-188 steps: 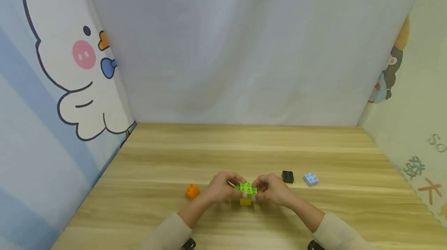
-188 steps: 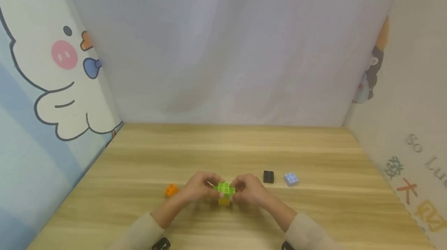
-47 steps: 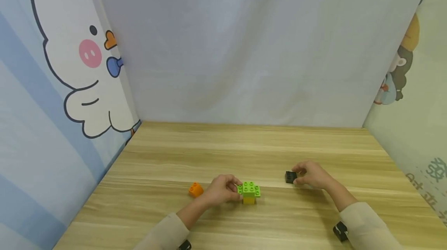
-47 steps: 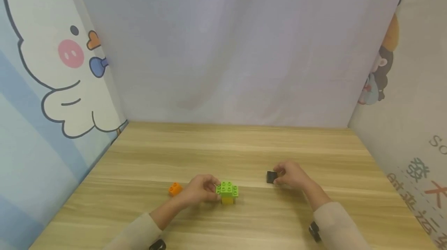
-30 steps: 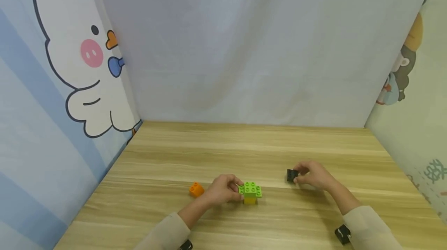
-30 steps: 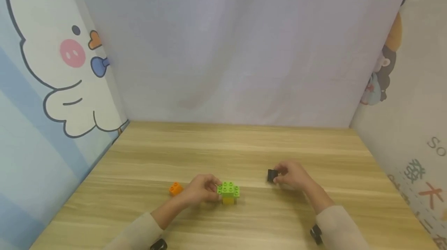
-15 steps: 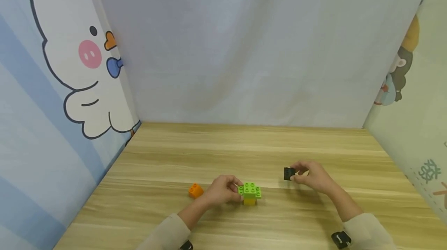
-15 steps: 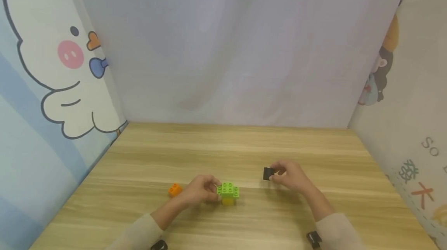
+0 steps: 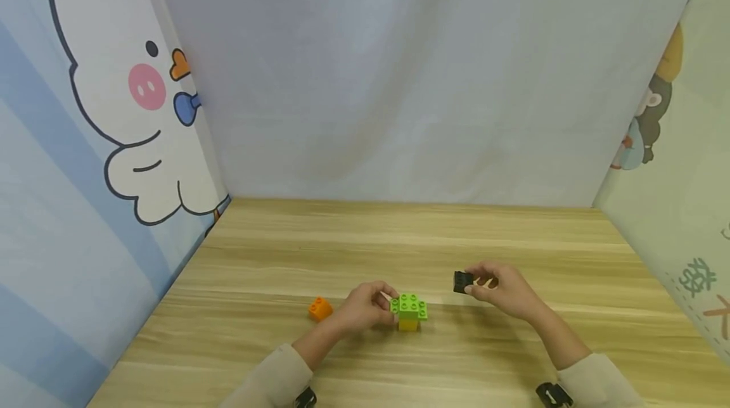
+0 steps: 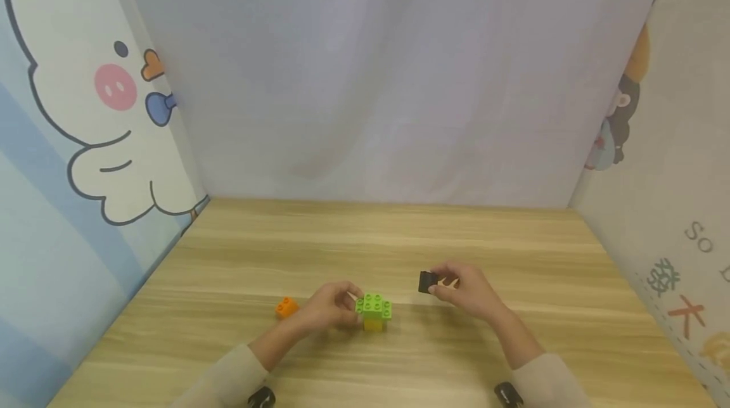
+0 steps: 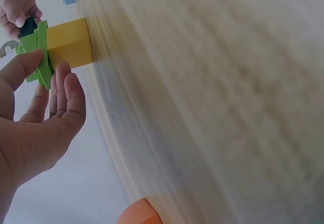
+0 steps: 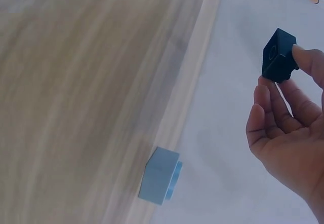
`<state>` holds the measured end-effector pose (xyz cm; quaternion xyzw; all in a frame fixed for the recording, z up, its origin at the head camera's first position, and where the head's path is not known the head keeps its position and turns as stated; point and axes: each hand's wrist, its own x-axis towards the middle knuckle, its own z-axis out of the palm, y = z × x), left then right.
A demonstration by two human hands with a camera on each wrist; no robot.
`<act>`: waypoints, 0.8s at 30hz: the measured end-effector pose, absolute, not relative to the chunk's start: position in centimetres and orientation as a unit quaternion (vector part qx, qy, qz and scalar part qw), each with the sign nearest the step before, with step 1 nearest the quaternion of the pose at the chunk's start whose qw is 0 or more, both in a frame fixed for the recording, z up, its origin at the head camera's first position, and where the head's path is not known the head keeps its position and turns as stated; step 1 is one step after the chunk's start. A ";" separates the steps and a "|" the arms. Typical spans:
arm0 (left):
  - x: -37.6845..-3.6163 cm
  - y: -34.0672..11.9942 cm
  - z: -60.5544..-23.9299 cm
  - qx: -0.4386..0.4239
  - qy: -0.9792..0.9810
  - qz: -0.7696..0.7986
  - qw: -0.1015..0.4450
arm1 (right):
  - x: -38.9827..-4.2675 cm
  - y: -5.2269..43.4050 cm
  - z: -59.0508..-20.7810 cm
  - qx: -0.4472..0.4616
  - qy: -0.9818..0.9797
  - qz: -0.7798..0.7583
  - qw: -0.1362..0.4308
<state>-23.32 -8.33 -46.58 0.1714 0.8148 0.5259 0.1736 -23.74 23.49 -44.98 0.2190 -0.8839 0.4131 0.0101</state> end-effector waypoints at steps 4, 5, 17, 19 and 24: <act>-23.4 -8.3 -46.4 0.172 0.817 0.522 0.175 | -23.5 23.0 -44.7 0.222 -0.877 0.427 0.011; -23.4 -8.3 -46.4 0.172 0.817 0.522 0.176 | -23.5 22.9 -44.7 0.223 -0.875 0.430 0.011; -23.6 -8.3 -46.6 0.170 0.811 0.530 0.180 | -23.2 21.6 -45.4 0.218 -0.859 0.463 0.008; -23.7 -8.3 -46.7 0.169 0.810 0.531 0.182 | -23.0 21.3 -45.4 0.220 -0.858 0.464 0.008; -23.5 -8.1 -46.6 0.163 0.810 0.533 0.182 | -22.7 20.9 -45.4 0.220 -0.859 0.462 0.006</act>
